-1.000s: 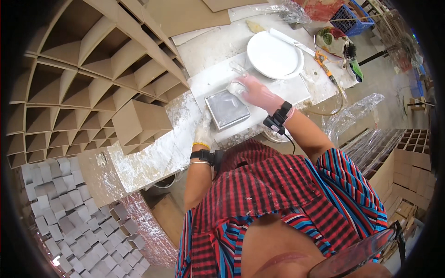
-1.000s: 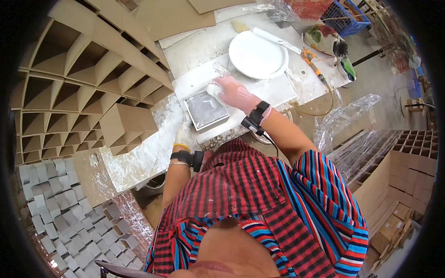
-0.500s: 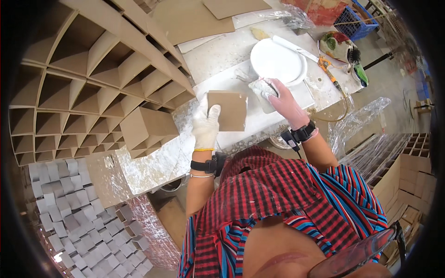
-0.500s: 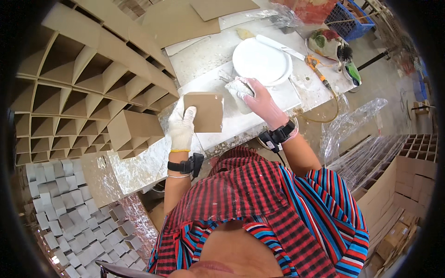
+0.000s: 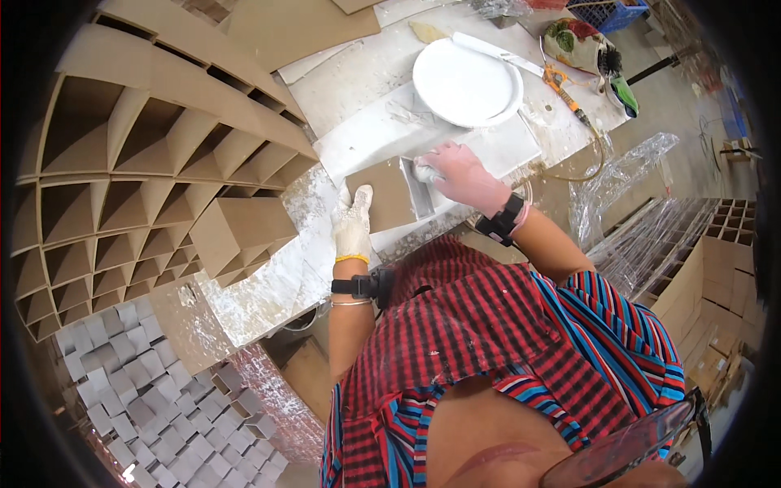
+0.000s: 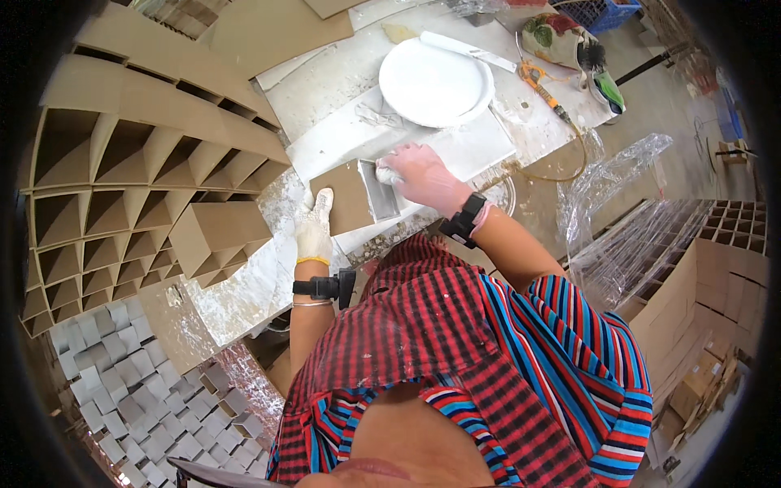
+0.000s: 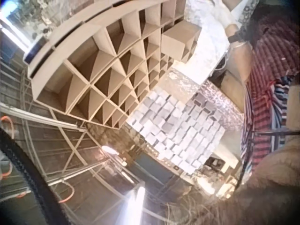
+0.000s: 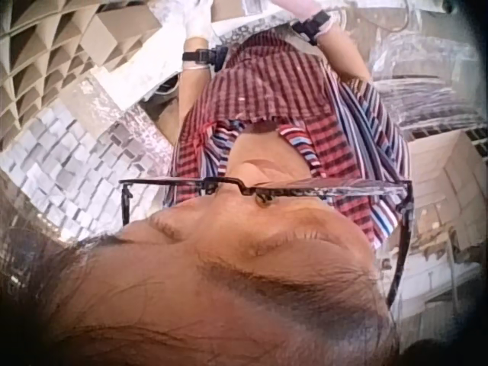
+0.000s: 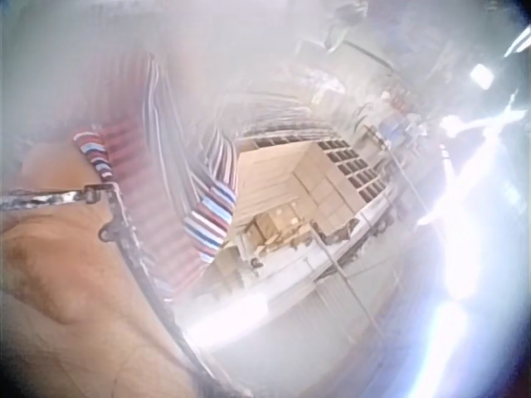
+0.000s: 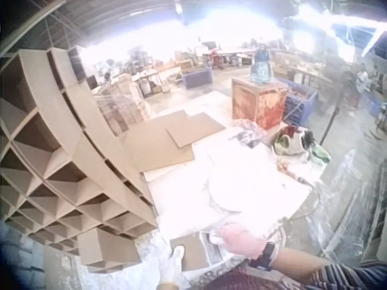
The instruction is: The recorder applies a white substance, likely glue or sealant, to the outer surfaces of small square boxes using a cloth and their hands.
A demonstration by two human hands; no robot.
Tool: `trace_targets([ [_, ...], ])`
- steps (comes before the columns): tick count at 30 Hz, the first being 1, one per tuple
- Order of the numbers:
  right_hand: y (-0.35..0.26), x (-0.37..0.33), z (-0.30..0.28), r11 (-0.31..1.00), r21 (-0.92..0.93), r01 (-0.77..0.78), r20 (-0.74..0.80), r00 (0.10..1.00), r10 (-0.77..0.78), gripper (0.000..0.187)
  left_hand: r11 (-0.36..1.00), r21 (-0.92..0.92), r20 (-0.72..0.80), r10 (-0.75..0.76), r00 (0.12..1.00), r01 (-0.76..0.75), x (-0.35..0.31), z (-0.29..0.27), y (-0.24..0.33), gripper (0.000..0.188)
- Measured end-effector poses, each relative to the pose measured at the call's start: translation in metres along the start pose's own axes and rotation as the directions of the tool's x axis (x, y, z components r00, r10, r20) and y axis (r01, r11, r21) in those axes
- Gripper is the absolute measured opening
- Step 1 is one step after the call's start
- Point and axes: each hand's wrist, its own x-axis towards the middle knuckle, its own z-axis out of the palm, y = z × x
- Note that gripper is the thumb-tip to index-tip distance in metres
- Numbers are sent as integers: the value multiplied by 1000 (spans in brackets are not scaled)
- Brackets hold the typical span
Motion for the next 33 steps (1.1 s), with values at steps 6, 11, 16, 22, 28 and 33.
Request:
trace_targets([
  [6,9,-2,30,977,-187,103,-52,992,-114,32,998,40,-14,-48,999,48,7,1,-1,52],
  [11,16,6,44,942,-328,70,74,996,-48,20,993,108,13,47,999,-49,7,13,-12,50],
  [16,23,2,37,937,-327,120,63,992,-105,19,997,73,0,10,1000,-10,1,15,-1,51],
  [22,19,-4,26,966,-233,109,-48,991,-123,21,998,20,-21,-62,998,62,3,6,1,46],
  [28,7,-10,40,940,-314,136,23,990,-136,18,995,-98,19,10,1000,-8,3,7,1,43],
  [33,-2,-18,22,898,-296,325,317,921,-229,26,998,-67,-3,-14,1000,14,2,-3,2,42],
])
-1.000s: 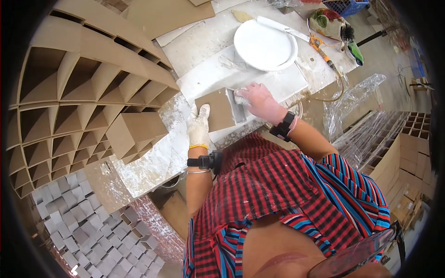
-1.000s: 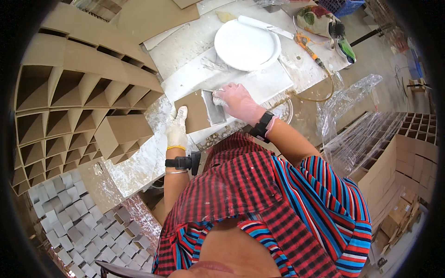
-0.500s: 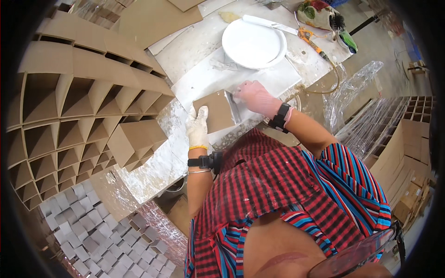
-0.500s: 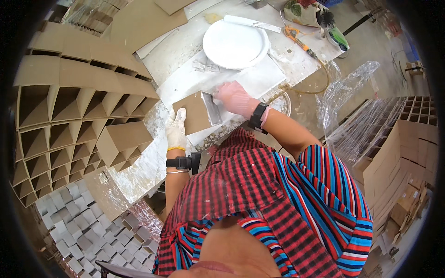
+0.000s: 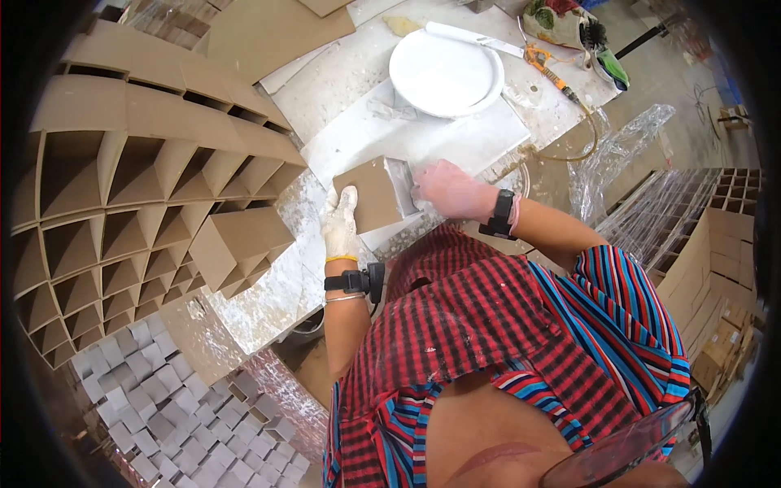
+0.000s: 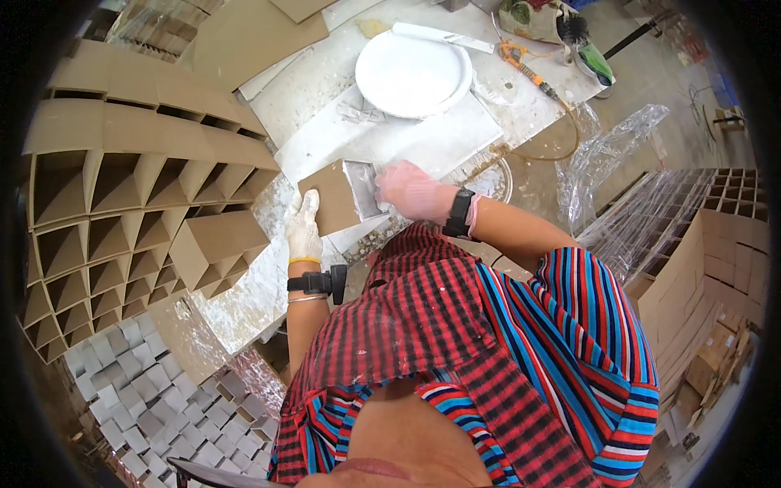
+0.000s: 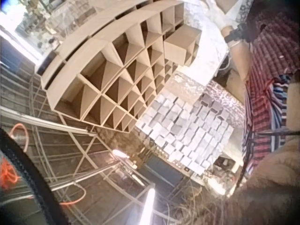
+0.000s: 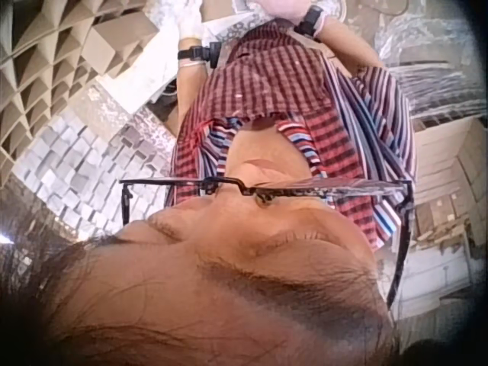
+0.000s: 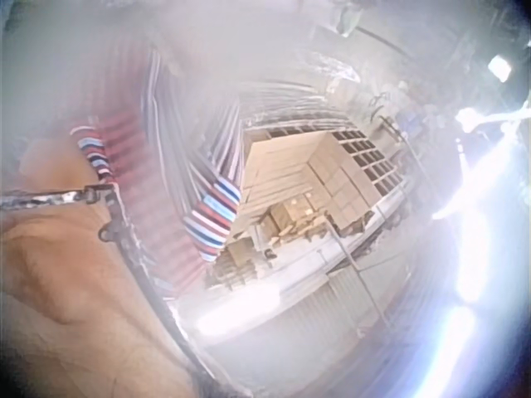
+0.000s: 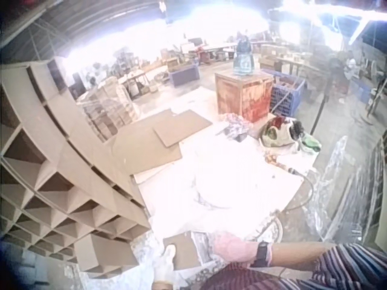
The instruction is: The recorder applies a white substance, likely glue or sealant, to the outer surfaces of small square boxes using a cloth and their hands.
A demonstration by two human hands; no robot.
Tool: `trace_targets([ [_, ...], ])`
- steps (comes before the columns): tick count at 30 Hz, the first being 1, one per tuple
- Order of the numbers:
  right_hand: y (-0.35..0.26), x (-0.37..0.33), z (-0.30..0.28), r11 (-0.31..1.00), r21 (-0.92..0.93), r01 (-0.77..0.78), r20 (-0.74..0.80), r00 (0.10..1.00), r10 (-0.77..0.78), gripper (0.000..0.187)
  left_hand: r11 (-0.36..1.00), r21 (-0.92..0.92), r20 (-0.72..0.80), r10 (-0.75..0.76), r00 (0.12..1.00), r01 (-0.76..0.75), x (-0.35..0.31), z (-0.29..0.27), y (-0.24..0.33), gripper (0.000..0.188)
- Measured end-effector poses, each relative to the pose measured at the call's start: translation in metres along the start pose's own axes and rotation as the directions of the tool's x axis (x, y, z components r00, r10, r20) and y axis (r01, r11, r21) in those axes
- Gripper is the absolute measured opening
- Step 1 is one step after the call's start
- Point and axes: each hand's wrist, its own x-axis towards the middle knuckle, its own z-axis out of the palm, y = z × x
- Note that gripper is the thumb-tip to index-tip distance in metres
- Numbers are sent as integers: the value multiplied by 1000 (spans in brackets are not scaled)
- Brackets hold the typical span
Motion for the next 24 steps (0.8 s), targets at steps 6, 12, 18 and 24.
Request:
trace_targets([
  [6,12,14,-1,978,157,-137,-296,938,179,20,998,-45,-21,-51,998,50,6,-9,-10,41],
  [12,13,29,0,980,-80,-180,-215,964,160,21,998,-57,-41,-19,999,16,8,-13,-10,45],
  [18,-25,11,-23,998,1,-59,50,997,59,19,995,86,-62,50,997,-45,15,-31,-23,46],
  [24,-15,13,-40,948,271,-169,-21,983,181,27,993,104,-87,72,994,-63,10,-39,-19,46],
])
